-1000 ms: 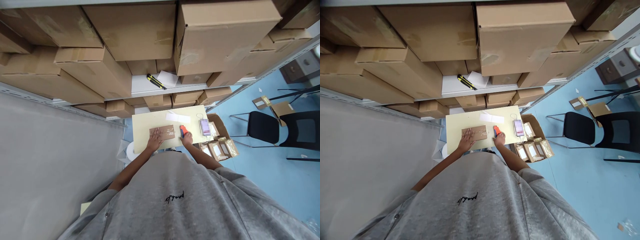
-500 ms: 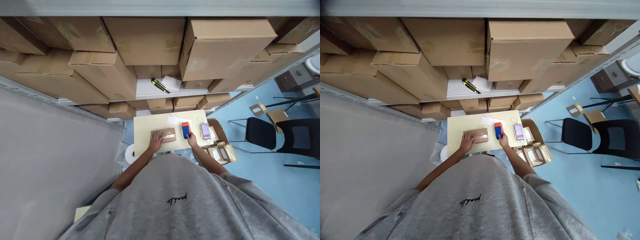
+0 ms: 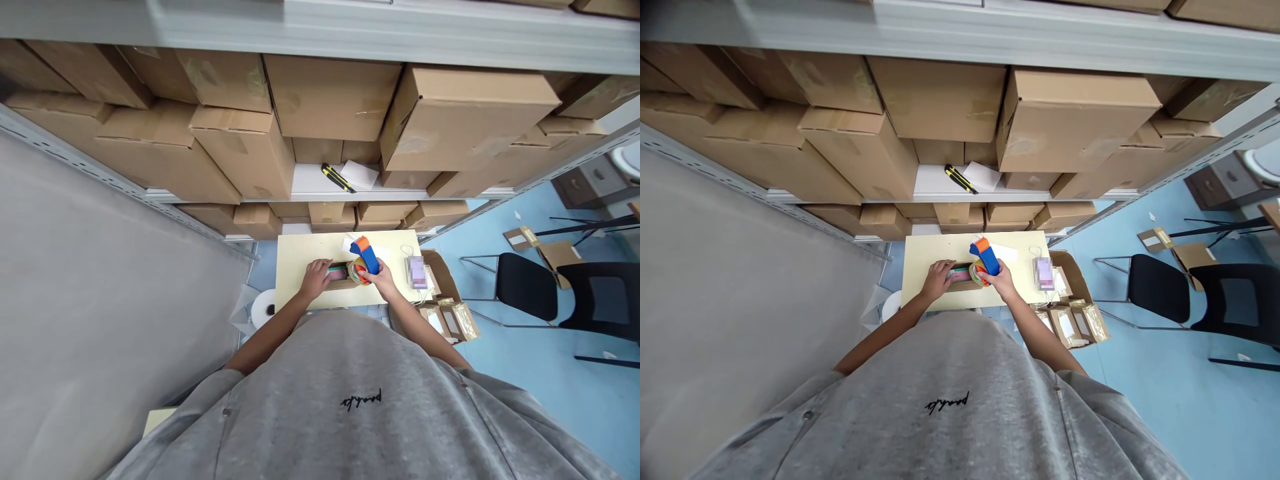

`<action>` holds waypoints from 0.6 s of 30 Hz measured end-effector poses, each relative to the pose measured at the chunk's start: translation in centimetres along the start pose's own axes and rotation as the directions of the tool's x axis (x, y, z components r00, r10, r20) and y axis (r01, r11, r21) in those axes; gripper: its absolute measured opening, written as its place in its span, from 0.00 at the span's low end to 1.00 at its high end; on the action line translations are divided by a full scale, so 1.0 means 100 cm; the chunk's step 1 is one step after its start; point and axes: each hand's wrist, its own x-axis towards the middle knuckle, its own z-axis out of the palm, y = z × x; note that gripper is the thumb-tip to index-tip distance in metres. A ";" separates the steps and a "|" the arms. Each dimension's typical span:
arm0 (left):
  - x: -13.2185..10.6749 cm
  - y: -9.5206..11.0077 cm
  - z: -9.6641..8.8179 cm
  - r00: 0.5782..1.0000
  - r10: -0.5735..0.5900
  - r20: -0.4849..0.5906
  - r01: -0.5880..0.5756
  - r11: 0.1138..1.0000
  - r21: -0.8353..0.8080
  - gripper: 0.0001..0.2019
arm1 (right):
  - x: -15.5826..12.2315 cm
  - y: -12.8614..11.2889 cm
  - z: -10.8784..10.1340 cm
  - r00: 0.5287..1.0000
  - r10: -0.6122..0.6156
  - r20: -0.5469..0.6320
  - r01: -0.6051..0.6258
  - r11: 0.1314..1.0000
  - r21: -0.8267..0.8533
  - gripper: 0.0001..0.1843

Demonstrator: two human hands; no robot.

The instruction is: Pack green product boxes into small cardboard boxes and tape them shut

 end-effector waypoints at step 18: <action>0.036 0.044 -0.094 0.952 -0.146 0.271 0.300 0.637 -0.710 0.15 | -0.012 -0.043 0.008 0.909 -0.203 0.365 0.335 0.876 -0.347 0.31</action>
